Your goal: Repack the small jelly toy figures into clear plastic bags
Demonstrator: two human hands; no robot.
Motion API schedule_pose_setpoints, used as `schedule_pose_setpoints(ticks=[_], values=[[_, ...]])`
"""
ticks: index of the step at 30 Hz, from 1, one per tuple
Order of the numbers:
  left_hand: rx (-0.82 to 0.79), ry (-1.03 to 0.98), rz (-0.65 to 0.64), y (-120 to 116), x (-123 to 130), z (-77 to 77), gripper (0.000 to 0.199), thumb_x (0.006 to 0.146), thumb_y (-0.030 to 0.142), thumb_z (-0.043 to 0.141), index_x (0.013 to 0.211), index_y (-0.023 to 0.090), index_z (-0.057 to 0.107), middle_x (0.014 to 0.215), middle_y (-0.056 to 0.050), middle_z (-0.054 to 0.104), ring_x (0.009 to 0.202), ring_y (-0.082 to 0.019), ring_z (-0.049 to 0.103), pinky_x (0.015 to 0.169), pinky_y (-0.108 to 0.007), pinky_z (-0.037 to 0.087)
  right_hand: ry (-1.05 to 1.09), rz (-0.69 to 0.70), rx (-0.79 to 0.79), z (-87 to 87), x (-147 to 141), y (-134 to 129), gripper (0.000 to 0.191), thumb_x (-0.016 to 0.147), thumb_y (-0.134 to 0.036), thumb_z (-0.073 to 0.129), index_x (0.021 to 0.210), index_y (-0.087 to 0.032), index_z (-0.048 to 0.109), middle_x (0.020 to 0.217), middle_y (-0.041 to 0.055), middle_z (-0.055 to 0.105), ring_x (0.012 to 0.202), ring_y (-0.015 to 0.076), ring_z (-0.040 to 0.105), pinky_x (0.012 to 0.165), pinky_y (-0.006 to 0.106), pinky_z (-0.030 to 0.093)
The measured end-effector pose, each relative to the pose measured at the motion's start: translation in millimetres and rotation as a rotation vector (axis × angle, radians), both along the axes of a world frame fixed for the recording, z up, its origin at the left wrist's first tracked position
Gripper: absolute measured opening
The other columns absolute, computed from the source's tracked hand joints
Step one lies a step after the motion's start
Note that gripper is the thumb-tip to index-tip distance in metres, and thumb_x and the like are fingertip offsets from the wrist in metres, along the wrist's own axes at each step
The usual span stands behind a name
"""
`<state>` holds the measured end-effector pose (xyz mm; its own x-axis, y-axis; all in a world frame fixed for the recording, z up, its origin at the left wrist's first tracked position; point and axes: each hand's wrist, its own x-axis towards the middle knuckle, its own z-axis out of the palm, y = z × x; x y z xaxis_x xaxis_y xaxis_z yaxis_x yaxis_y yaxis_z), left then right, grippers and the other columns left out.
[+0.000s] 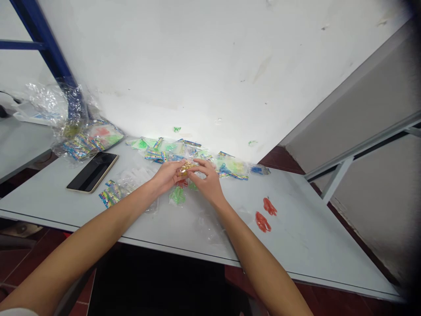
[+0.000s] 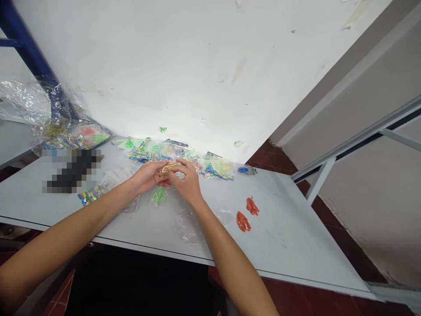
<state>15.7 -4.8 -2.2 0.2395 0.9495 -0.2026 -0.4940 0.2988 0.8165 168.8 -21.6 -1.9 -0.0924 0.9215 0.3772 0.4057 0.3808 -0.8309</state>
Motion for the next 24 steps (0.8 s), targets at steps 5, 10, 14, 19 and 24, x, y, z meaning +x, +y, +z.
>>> schedule_pose_setpoints(ticks=[5,10,14,19,24], values=[[0.021,0.022,0.037,0,0,-0.9,0.009,0.083,0.019,0.067,0.083,0.010,0.069,0.081,-0.008,0.070,0.070,-0.013,0.066,0.072,-0.028,0.054,0.047,-0.017,-0.007,1.1,-2,-2,0.012,0.079,-0.036,0.065,0.083,-0.027,0.072,0.124,0.0045,0.061,0.122,0.0252,0.052,0.107,0.044,0.036],[0.029,0.105,-0.038,-4,2,1.0,0.025,0.082,0.035,0.071,0.097,0.015,0.069,0.085,-0.010,0.072,0.076,-0.022,0.072,0.065,-0.029,0.055,0.256,-0.229,-0.081,-3.2,2,6,0.038,0.075,-0.048,0.069,0.104,-0.025,0.061,0.120,0.0077,0.061,0.113,0.0239,0.056,0.093,0.038,0.046],[0.075,0.136,-0.095,-8,4,3.6,0.035,0.084,0.044,0.067,0.110,0.020,0.067,0.086,-0.009,0.072,0.073,-0.023,0.073,0.053,-0.024,0.049,0.318,-0.074,-0.213,-7.3,3,13,0.032,0.076,-0.052,0.067,0.083,-0.021,0.067,0.091,0.0045,0.069,0.088,0.0205,0.063,0.080,0.033,0.049],[0.043,0.083,-0.086,-8,5,3.4,0.028,0.087,0.039,0.065,0.103,0.017,0.067,0.091,-0.012,0.072,0.082,-0.024,0.073,0.060,-0.026,0.053,0.453,-0.043,-0.231,-7.3,4,15,0.026,0.072,-0.046,0.073,0.076,-0.021,0.070,0.090,0.0036,0.069,0.082,0.0182,0.063,0.078,0.033,0.049],[0.035,0.058,-0.010,-3,3,2.1,0.016,0.090,0.028,0.061,0.090,0.013,0.068,0.094,-0.011,0.072,0.082,-0.021,0.072,0.071,-0.030,0.058,0.560,-0.056,-0.324,-1.6,11,16,0.029,0.065,-0.046,0.080,0.065,-0.020,0.065,0.075,0.0007,0.065,0.075,0.0159,0.060,0.077,0.033,0.050]])
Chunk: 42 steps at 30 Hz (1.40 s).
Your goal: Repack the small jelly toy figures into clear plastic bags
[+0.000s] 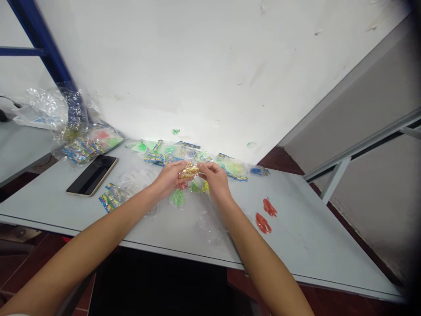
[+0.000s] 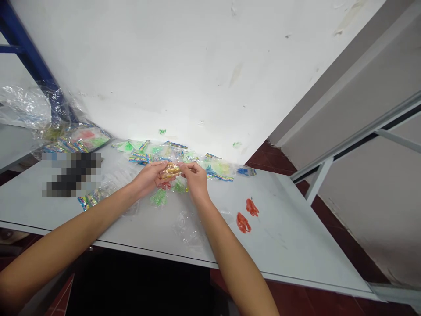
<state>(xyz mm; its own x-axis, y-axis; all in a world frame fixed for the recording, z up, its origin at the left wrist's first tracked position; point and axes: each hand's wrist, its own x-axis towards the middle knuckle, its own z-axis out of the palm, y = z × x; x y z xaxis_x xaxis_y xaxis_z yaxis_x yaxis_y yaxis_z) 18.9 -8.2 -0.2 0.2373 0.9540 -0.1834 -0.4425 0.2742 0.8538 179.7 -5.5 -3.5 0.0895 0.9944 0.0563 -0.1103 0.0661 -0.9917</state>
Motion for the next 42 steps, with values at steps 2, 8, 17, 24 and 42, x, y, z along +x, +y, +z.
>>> schedule_pose_setpoints(ticks=[2,8,17,24,42], values=[[0.012,-0.012,0.029,1,-1,2.1,0.017,0.090,0.026,0.061,0.089,0.012,0.069,0.096,-0.012,0.072,0.083,-0.019,0.071,0.079,-0.033,0.059,0.011,-0.002,-0.032,3.8,3,0,0.032,0.063,-0.045,0.082,0.061,-0.020,0.063,0.069,-0.0005,0.062,0.073,0.0152,0.059,0.077,0.033,0.050],[0.000,0.008,0.049,-4,2,11.0,0.018,0.090,0.024,0.060,0.087,0.010,0.070,0.094,-0.012,0.071,0.080,-0.017,0.070,0.077,-0.032,0.059,-0.029,0.004,-0.029,7.4,3,-1,0.034,0.064,-0.051,0.079,0.068,-0.019,0.066,0.072,0.0001,0.064,0.070,0.0143,0.057,0.073,0.030,0.050],[0.051,0.058,-0.008,-2,-1,8.6,0.021,0.090,0.032,0.061,0.091,0.012,0.068,0.086,-0.009,0.071,0.078,-0.018,0.070,0.080,-0.033,0.058,-0.016,0.009,-0.023,3.8,0,-1,0.036,0.069,-0.053,0.074,0.069,-0.020,0.060,0.070,-0.0009,0.059,0.069,0.0137,0.055,0.064,0.027,0.047],[0.092,0.129,-0.050,-5,2,7.0,0.033,0.082,0.046,0.069,0.091,0.014,0.068,0.082,-0.007,0.070,0.080,-0.018,0.070,0.081,-0.034,0.057,-0.047,0.080,-0.072,9.6,-4,-7,0.036,0.068,-0.053,0.075,0.079,-0.021,0.066,0.084,0.0013,0.065,0.080,0.0172,0.059,0.071,0.029,0.046],[0.063,0.312,-0.087,-10,6,5.4,0.044,0.066,0.050,0.082,0.085,0.016,0.061,0.085,-0.011,0.075,0.083,-0.026,0.073,0.056,-0.025,0.046,-0.077,0.151,-0.096,14.9,7,-5,0.034,0.066,-0.049,0.078,0.066,-0.020,0.059,0.068,-0.0019,0.059,0.070,0.0158,0.057,0.074,0.032,0.048]])
